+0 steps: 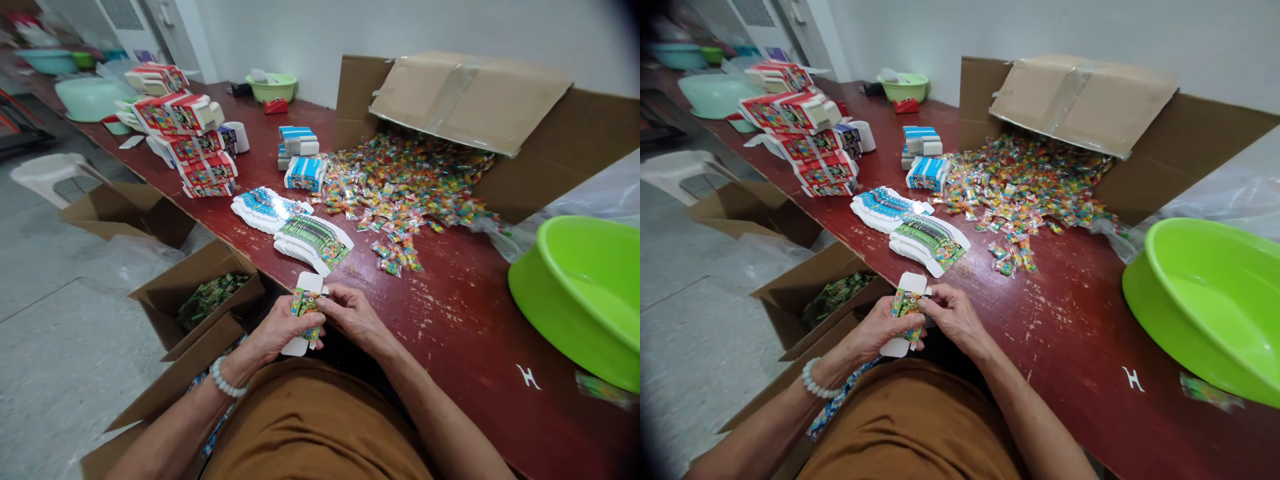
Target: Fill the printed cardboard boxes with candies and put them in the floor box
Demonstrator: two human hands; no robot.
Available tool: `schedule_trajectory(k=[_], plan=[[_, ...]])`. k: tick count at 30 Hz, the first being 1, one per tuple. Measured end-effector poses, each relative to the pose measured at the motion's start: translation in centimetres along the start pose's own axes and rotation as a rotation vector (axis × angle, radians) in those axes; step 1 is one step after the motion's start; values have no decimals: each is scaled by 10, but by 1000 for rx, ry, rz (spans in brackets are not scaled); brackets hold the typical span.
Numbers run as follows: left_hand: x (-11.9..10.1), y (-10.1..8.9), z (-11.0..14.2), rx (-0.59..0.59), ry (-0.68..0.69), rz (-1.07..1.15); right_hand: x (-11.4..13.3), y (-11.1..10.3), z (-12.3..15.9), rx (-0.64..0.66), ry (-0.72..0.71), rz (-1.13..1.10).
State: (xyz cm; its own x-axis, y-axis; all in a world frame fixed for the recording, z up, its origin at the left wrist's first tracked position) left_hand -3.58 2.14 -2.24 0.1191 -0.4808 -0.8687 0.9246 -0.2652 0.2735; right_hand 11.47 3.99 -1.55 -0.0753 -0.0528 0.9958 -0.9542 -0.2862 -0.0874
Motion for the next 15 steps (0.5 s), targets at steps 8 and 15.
schedule_trajectory(k=[8, 15], plan=[[1, -3, 5, -290, 324, -69, 1, -10, -4, -161, -25, 150], [-4, 6, 11, -299, 358, 7, -11, 5, 2, -275, -93, -166]])
Point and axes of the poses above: each hand's wrist, its own z-axis away from the middle knuckle, its own y-axis out of the palm, x = y × z, the point moved 3 cm from there along -z, towards the middle knuckle, and after that the axes turned 2 degrees about -y, right-handed, at the moved point
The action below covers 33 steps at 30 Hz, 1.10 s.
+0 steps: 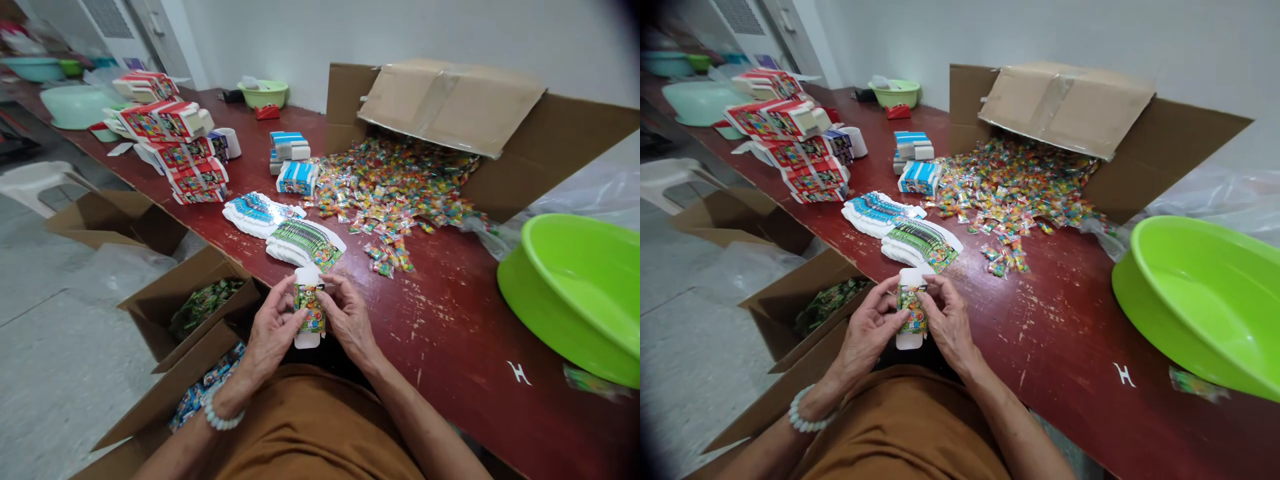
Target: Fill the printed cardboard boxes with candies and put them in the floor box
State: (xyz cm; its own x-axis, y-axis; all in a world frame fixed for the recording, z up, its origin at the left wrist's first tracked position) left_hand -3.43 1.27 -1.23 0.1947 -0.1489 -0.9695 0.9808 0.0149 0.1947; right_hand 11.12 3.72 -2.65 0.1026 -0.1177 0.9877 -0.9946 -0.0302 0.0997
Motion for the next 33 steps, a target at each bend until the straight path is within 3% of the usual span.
schedule_trajectory(k=[2, 7, 9, 12, 16, 19, 22, 24, 29, 33], plan=[[-1, 1, -3, 39, -38, 21, -1, 0, -1, 8, 22, -50], [-5, 2, -6, 96, -71, 6, 3, -5, -8, 85, 302, -262], [-6, 2, -6, 115, -64, -34, 7, -7, -10, 98, 351, -324], [-6, 2, -6, 134, -46, -87, 10, -9, -13, 134, 249, -189], [-3, -1, -4, 58, -81, 42, 7, -11, -13, 117, 25, 45], [1, 1, -1, 137, -265, 144, 2, -11, -9, 100, 6, 25], [6, 8, 4, 269, -518, 247, 5, -8, -5, 183, -21, 78], [9, 9, 4, 255, -582, 281, 9, -6, -4, 242, -22, 98], [12, 11, -4, 199, -472, 177, 16, -2, -8, 285, 142, 21], [13, 11, -7, 221, -396, 119, 20, 3, -16, 273, 231, -38]])
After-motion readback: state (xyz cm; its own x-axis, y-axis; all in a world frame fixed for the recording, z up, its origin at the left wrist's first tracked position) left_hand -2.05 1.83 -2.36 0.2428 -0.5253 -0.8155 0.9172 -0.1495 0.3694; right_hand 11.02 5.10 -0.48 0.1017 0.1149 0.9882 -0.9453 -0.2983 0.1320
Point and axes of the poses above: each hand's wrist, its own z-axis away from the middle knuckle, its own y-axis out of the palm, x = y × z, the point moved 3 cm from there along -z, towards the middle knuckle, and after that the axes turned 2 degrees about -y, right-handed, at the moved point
